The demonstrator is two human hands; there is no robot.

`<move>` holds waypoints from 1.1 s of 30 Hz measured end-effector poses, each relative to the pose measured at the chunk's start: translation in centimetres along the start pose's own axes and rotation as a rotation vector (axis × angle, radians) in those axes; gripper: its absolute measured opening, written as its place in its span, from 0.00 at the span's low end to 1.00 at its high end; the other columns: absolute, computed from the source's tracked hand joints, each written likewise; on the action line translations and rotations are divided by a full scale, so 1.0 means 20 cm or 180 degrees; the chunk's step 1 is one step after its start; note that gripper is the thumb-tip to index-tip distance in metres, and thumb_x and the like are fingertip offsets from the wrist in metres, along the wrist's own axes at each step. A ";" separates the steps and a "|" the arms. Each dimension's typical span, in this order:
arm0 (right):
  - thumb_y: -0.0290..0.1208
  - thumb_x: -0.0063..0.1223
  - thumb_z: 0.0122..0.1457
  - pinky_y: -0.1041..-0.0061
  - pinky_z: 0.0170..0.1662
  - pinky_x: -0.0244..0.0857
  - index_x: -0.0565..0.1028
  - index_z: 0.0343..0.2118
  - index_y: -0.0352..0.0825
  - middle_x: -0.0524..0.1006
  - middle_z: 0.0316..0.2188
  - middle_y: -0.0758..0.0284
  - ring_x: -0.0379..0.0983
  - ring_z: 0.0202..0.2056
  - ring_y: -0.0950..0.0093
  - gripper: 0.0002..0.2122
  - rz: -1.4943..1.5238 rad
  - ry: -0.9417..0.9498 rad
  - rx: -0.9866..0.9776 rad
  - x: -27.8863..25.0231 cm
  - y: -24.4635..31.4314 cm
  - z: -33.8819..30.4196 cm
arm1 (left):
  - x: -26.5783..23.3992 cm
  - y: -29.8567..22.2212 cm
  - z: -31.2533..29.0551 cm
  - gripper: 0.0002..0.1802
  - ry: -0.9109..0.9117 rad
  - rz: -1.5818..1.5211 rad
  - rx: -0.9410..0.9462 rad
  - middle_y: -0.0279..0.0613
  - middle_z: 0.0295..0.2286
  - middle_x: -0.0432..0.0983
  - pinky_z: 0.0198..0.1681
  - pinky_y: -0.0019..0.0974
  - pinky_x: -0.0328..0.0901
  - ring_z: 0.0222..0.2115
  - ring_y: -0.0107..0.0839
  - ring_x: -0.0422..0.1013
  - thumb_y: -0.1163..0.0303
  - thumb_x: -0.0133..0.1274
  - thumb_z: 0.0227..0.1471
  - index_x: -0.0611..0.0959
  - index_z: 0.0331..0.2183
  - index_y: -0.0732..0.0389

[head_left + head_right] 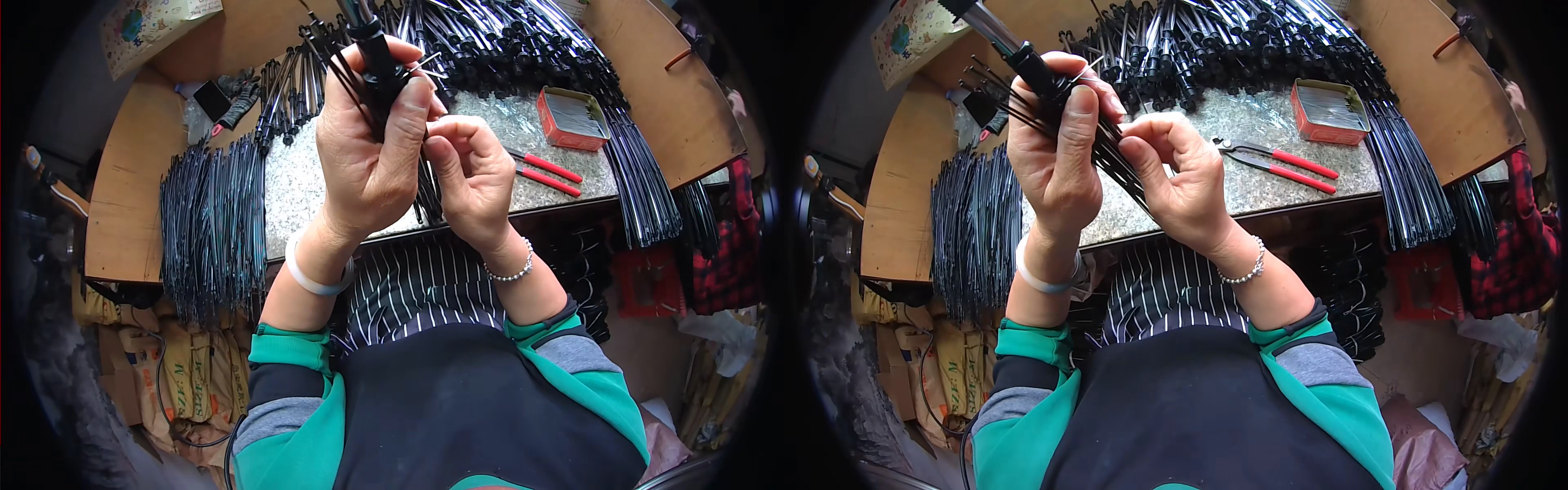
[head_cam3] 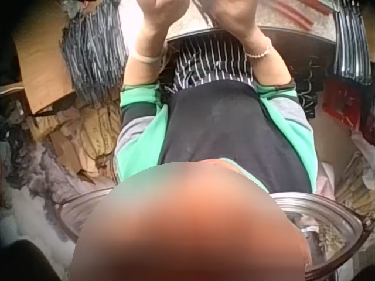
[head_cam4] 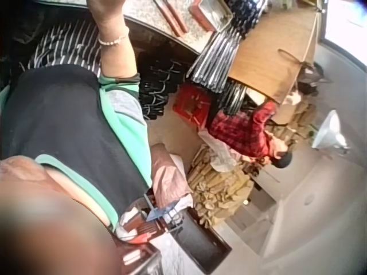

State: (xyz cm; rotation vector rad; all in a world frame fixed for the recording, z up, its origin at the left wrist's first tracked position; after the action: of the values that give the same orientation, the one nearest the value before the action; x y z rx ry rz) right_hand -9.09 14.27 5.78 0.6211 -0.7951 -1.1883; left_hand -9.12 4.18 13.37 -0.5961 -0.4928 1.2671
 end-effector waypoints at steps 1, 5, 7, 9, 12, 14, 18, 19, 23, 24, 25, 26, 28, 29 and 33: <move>0.22 0.52 0.55 0.83 0.41 0.66 0.69 0.39 0.27 0.75 0.33 0.65 0.71 0.36 0.81 0.09 -0.0001 -0.0002 0.0003 0.00 0.00 0.00 | 0.00 0.00 0.00 0.18 -0.0005 -0.0025 0.0011 0.38 0.29 0.68 0.34 0.25 0.64 0.28 0.22 0.67 0.72 0.45 0.55 0.65 0.47 0.66; 0.22 0.51 0.55 0.85 0.40 0.65 0.69 0.37 0.28 0.75 0.32 0.66 0.71 0.35 0.82 0.07 -0.0171 -0.0203 -0.0304 0.00 0.06 0.00 | 0.01 -0.02 0.01 0.19 -0.0226 -0.0009 0.0088 0.38 0.27 0.68 0.31 0.24 0.65 0.25 0.22 0.68 0.73 0.44 0.56 0.63 0.49 0.67; 0.22 0.53 0.54 0.84 0.39 0.64 0.69 0.35 0.29 0.75 0.32 0.66 0.70 0.33 0.82 0.08 -0.0328 -0.0207 -0.0213 0.01 0.07 -0.01 | 0.01 -0.01 0.00 0.20 -0.0211 0.0112 0.0106 0.37 0.26 0.68 0.30 0.24 0.65 0.24 0.21 0.67 0.73 0.43 0.56 0.63 0.49 0.67; 0.22 0.54 0.53 0.84 0.38 0.64 0.69 0.35 0.29 0.74 0.32 0.66 0.70 0.33 0.82 0.08 -0.0405 -0.0203 -0.0163 0.01 0.07 -0.01 | 0.00 -0.01 -0.01 0.20 -0.0181 0.0354 0.0149 0.36 0.24 0.67 0.29 0.23 0.65 0.22 0.21 0.67 0.74 0.42 0.56 0.61 0.50 0.67; 0.34 0.60 0.49 0.75 0.43 0.61 0.68 0.40 0.29 0.70 0.39 0.60 0.66 0.39 0.75 0.19 -0.2267 -0.0523 -0.1527 0.01 0.19 -0.08 | -0.05 -0.03 -0.04 0.23 -0.0378 0.0040 0.0175 0.36 0.24 0.66 0.23 0.20 0.63 0.20 0.18 0.65 0.75 0.43 0.54 0.57 0.50 0.69; 0.38 0.60 0.48 0.73 0.40 0.63 0.69 0.39 0.29 0.72 0.35 0.59 0.68 0.36 0.70 0.20 -0.1505 -0.0519 -0.0997 0.03 0.10 -0.14 | -0.06 -0.05 -0.06 0.25 -0.0563 -0.0276 0.0111 0.35 0.23 0.65 0.18 0.18 0.61 0.17 0.17 0.63 0.77 0.44 0.53 0.54 0.50 0.69; 0.48 0.59 0.46 0.70 0.36 0.67 0.65 0.47 0.28 0.74 0.31 0.57 0.73 0.31 0.64 0.32 -0.1401 0.0768 0.0023 0.04 -0.25 -0.45 | -0.04 -0.05 -0.22 0.19 -0.0528 -0.0706 -0.0369 0.35 0.23 0.68 0.20 0.19 0.63 0.16 0.18 0.67 0.77 0.49 0.51 0.63 0.44 0.70; 0.50 0.59 0.45 0.70 0.35 0.68 0.64 0.48 0.28 0.74 0.29 0.58 0.73 0.29 0.64 0.34 -0.1412 0.0804 0.0075 0.04 -0.25 -0.49 | -0.03 -0.01 -0.26 0.13 -0.0296 -0.0714 -0.0634 0.36 0.22 0.70 0.21 0.19 0.63 0.17 0.18 0.67 0.76 0.51 0.50 0.68 0.38 0.70; 0.56 0.58 0.40 0.70 0.36 0.68 0.63 0.50 0.28 0.73 0.30 0.59 0.72 0.29 0.65 0.40 -0.1478 0.0668 0.0431 0.03 -0.23 -0.52 | -0.05 0.14 -0.45 0.07 -0.0343 -0.0882 -0.1725 0.36 0.22 0.74 0.23 0.23 0.65 0.20 0.19 0.70 0.77 0.52 0.50 0.79 0.33 0.69; 0.59 0.57 0.38 0.71 0.38 0.67 0.61 0.51 0.29 0.71 0.33 0.60 0.70 0.33 0.65 0.43 -0.1547 0.0426 -0.0077 0.02 -0.16 -0.47 | -0.06 0.15 -0.47 0.08 -0.0440 -0.0318 -0.1592 0.38 0.25 0.75 0.24 0.24 0.65 0.21 0.20 0.70 0.77 0.51 0.50 0.78 0.35 0.69; 0.59 0.56 0.38 0.70 0.39 0.66 0.60 0.52 0.29 0.71 0.34 0.61 0.69 0.34 0.65 0.43 -0.1685 0.0296 -0.0560 0.00 -0.07 -0.42 | -0.06 0.15 -0.49 0.10 -0.0522 0.0243 -0.1452 0.40 0.27 0.76 0.26 0.24 0.66 0.23 0.21 0.70 0.78 0.49 0.51 0.78 0.37 0.69; 0.60 0.56 0.39 0.70 0.39 0.65 0.60 0.52 0.29 0.70 0.36 0.62 0.68 0.36 0.65 0.43 -0.1807 0.0168 -0.1046 0.00 0.04 -0.36 | -0.06 0.16 -0.51 0.10 -0.0523 0.0238 -0.1492 0.40 0.27 0.76 0.26 0.24 0.66 0.23 0.21 0.70 0.78 0.49 0.51 0.78 0.37 0.69; 0.56 0.55 0.43 0.74 0.33 0.62 0.67 0.46 0.31 0.70 0.33 0.64 0.65 0.34 0.70 0.34 -0.2500 0.0308 -0.1577 0.07 0.20 -0.27 | -0.03 0.13 -0.54 0.12 -0.0327 0.0589 -0.1029 0.48 0.34 0.76 0.31 0.28 0.67 0.27 0.24 0.72 0.79 0.47 0.51 0.77 0.39 0.69; 0.54 0.54 0.46 0.76 0.33 0.61 0.70 0.42 0.30 0.70 0.32 0.64 0.65 0.32 0.72 0.30 -0.2840 0.0588 -0.1718 0.10 0.25 -0.25 | -0.03 0.15 -0.56 0.13 -0.0027 0.0572 -0.0987 0.54 0.39 0.74 0.36 0.31 0.67 0.32 0.28 0.73 0.78 0.48 0.49 0.77 0.39 0.70; 0.33 0.53 0.55 0.80 0.24 0.56 0.74 0.26 0.32 0.70 0.18 0.72 0.61 0.18 0.78 0.09 -0.2473 0.0682 -0.1640 0.10 0.28 -0.27 | -0.02 0.19 -0.63 0.14 -0.0001 0.0102 -0.1171 0.55 0.41 0.73 0.37 0.30 0.67 0.34 0.30 0.73 0.76 0.51 0.46 0.77 0.38 0.70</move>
State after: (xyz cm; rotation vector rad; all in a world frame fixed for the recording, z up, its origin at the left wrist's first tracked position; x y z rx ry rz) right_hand -1.28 13.85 7.50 0.6224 -0.0177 -1.9074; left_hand -3.85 2.70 1.45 -0.9147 -0.7266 1.2145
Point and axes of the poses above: each hand's wrist, its own z-axis towards the middle knuckle, its own x-axis out of the palm, y = z × x, the point moved 7 cm from there along z, towards the middle knuckle
